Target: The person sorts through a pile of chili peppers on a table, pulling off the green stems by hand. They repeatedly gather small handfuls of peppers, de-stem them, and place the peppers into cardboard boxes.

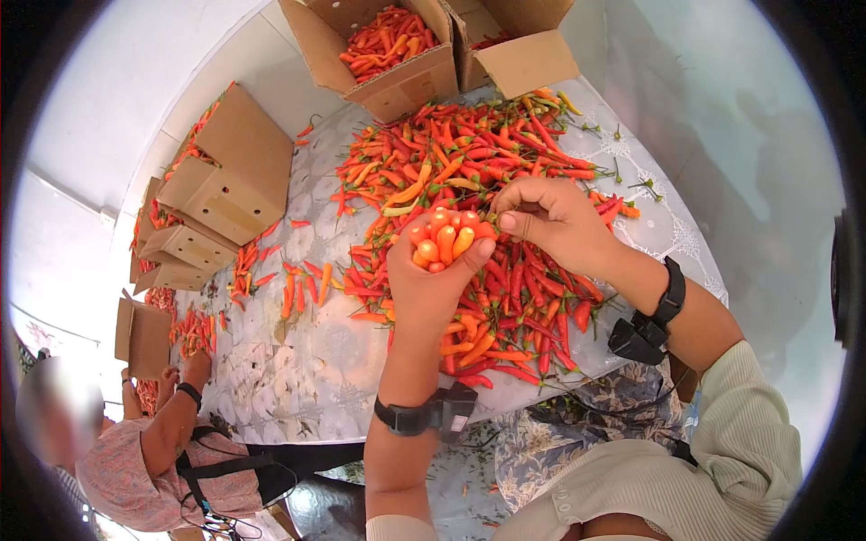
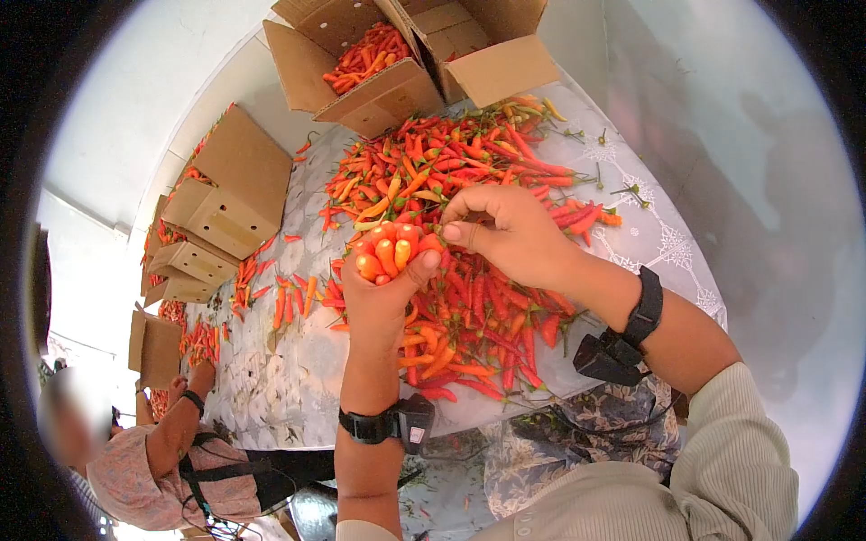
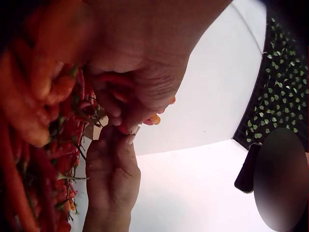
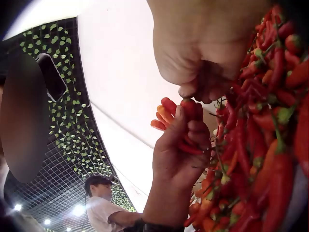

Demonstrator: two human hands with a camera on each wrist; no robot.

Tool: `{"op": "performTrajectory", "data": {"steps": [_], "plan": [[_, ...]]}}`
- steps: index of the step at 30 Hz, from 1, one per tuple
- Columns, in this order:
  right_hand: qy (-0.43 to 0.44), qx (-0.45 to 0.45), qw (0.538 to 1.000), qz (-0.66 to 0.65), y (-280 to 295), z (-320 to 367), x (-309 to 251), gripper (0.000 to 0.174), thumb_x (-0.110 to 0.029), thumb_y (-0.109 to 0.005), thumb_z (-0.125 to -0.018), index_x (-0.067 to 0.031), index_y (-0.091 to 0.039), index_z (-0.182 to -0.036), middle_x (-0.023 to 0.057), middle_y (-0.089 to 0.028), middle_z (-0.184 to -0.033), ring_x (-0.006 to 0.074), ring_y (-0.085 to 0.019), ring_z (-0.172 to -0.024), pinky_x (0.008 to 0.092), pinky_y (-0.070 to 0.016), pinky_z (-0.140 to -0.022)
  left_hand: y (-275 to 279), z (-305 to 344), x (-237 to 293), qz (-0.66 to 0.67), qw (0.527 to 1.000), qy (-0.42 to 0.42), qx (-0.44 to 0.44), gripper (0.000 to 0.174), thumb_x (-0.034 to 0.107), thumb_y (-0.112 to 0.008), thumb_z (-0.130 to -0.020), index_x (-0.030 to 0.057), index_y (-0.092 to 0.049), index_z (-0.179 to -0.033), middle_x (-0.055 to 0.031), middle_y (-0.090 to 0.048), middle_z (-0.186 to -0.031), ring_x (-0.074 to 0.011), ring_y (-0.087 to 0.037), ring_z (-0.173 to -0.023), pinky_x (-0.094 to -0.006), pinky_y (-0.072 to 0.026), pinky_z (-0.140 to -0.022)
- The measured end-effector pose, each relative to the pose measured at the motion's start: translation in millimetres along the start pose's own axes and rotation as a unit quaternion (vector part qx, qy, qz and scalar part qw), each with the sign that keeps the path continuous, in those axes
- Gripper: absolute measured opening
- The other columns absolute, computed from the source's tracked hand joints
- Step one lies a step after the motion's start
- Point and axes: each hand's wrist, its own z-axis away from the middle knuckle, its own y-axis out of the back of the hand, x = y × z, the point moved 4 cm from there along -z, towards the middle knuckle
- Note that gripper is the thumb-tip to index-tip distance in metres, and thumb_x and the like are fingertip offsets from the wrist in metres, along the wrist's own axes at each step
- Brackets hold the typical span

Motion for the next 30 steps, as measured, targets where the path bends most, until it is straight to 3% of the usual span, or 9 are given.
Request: {"op": "performTrajectory", "data": {"steps": [5, 14, 17, 20, 23, 30], "plan": [[-0.058, -0.046, 0.995, -0.066, 0.7, -0.7, -0.7, 0.017, -0.016, -0.064, -0.087, 0.0002, -0.06, -0.091, 0.002, -0.059, -0.088, 0.0072, -0.055, -0.079, 0.0229, -0.0468, -0.071, 0.1, 0.4, 2.5, 0.01, 1.0, 0.015, 0.003, 0.033, 0.006, -0.079, -0.071, 0.0006, -0.061, -0.098, -0.0037, -0.065, -0.092, -0.0097, -0.06, -0.082, -0.023, -0.0493, -0.075], [-0.032, -0.015, 0.999, -0.024, -2.1, 2.6, -5.0, 0.014, -0.002, -0.065, -0.08, 0.0011, -0.061, -0.093, 0.002, -0.062, -0.086, 0.0073, -0.058, -0.081, 0.0226, -0.0483, -0.072, -0.5, -0.8, 5.2, -0.049, 0.997, -0.062, -0.018, 0.035, 0.002, -0.077, -0.07, -0.0014, -0.058, -0.1, -0.006, -0.064, -0.094, -0.0105, -0.06, -0.084, -0.0239, -0.0499, -0.076], [-0.055, -0.022, 0.998, 0.018, -0.7, 3.4, -9.2, 0.013, -0.001, -0.064, -0.076, 0.0014, -0.062, -0.089, 0.0029, -0.063, -0.085, 0.0074, -0.059, -0.078, 0.0222, -0.0491, -0.07, 2.2, 0.0, -0.7, -0.097, 0.993, -0.064, -0.005, 0.038, 0.003, -0.078, -0.069, -0.0017, -0.058, -0.1, -0.0062, -0.064, -0.094, -0.0115, -0.061, -0.084, -0.0247, -0.0505, -0.075], [-0.037, -0.002, 0.998, 0.052, -1.1, 3.5, -12.6, 0.015, -0.006, -0.066, -0.072, 0.0019, -0.063, -0.085, 0.0052, -0.065, -0.078, 0.0079, -0.06, -0.07, 0.0231, -0.0502, -0.066, -5.3, 4.7, 11.7, -0.131, 0.988, -0.074, 0.018, 0.026, 0.004, -0.078, -0.07, 0.0012, -0.063, -0.091, -0.0018, -0.064, -0.086, -0.0088, -0.059, -0.078, -0.0236, -0.0479, -0.075], [-0.025, 0.013, 0.998, 0.059, -0.5, 3.8, -5.6, 0.016, -0.005, -0.066, -0.07, 0.0022, -0.063, -0.084, 0.0049, -0.065, -0.076, 0.0078, -0.06, -0.069, 0.023, -0.0503, -0.065, -1.2, 2.4, 6.0, -0.216, 0.972, -0.093, 0.0, 0.041, 0.009, -0.079, -0.066, -0.0029, -0.058, -0.099, -0.0092, -0.066, -0.092, -0.0132, -0.063, -0.082, -0.0266, -0.0512, -0.074], [-0.033, 0.026, 0.994, 0.101, -2.5, 6.0, -10.4, 0.014, -0.004, -0.066, -0.068, 0.0025, -0.062, -0.08, 0.0058, -0.064, -0.074, 0.0069, -0.059, -0.067, 0.0227, -0.0497, -0.061, -3.2, 2.8, 7.0, -0.212, 0.971, -0.109, -0.004, 0.04, 0.008, -0.079, -0.066, -0.0032, -0.058, -0.097, -0.0088, -0.067, -0.088, -0.0127, -0.063, -0.079, -0.0268, -0.0512, -0.073]]}}
